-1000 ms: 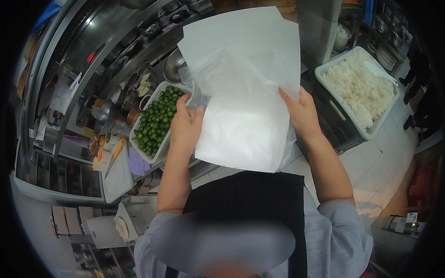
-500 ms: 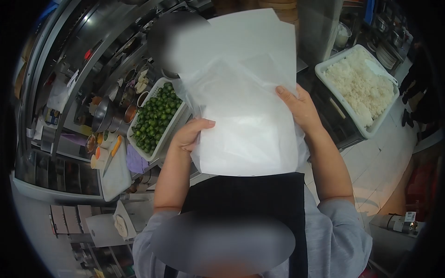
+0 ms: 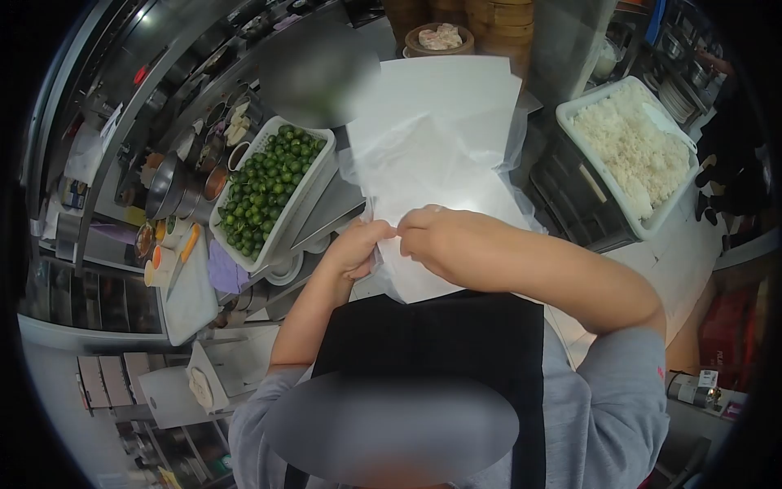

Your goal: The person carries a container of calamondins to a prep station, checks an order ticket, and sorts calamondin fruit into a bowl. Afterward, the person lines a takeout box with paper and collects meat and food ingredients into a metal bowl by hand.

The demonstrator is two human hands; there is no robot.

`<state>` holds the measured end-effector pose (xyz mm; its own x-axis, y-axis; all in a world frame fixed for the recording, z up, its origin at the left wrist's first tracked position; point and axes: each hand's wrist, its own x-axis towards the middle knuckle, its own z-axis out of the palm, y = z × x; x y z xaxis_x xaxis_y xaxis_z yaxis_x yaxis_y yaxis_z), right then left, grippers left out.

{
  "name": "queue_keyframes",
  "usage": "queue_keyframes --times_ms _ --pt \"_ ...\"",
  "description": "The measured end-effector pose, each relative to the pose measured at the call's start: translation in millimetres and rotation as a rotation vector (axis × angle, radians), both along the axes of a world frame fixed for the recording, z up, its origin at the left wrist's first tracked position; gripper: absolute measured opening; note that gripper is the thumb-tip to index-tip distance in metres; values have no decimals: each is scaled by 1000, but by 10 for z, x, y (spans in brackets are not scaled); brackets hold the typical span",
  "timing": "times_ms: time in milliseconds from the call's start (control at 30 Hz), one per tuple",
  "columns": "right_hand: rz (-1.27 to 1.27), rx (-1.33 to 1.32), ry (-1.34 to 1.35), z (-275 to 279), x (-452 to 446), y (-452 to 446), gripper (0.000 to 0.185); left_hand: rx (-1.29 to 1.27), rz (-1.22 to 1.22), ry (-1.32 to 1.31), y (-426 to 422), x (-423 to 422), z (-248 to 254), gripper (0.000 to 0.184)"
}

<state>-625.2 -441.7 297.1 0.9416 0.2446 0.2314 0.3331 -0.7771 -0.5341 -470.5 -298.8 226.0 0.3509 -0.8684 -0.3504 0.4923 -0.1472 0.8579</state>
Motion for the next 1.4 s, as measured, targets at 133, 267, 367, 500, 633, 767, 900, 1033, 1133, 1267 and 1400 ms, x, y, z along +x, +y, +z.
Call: queue_keyframes --times_ms 133,267,367,500,633,767,900,1033,1133,1267,1400 --pt "38 -168 49 -423 332 73 24 -110 -37 40 49 14 68 47" --pt "73 -335 56 -622 415 100 32 -137 30 100 109 38 -5 45" --pt "56 -411 152 -648 379 140 31 -151 54 167 90 25 -132 38" --pt "26 -415 260 -577 353 199 31 -22 132 204 65 -12 -123 33" --pt "-29 -456 302 -577 285 237 36 22 203 110 7 -83 -95 32" --pt "-117 -477 375 -577 212 266 41 -44 176 100 -30 -62 -270 32" --pt "-193 -422 333 -676 147 269 43 -34 97 147 -25 -11 -389 33" --pt "-207 -320 338 -659 77 87 44 -53 162 129 -33 -58 -366 39" --pt "-272 -281 456 -478 -14 -41 48 -71 169 81 -19 -79 -422 44" --pt "-439 -246 487 -439 -93 -113 49 -51 140 91 -46 -119 -417 47" --pt "-436 -243 422 -306 -88 -52 46 -101 124 138 -102 -138 -343 44"
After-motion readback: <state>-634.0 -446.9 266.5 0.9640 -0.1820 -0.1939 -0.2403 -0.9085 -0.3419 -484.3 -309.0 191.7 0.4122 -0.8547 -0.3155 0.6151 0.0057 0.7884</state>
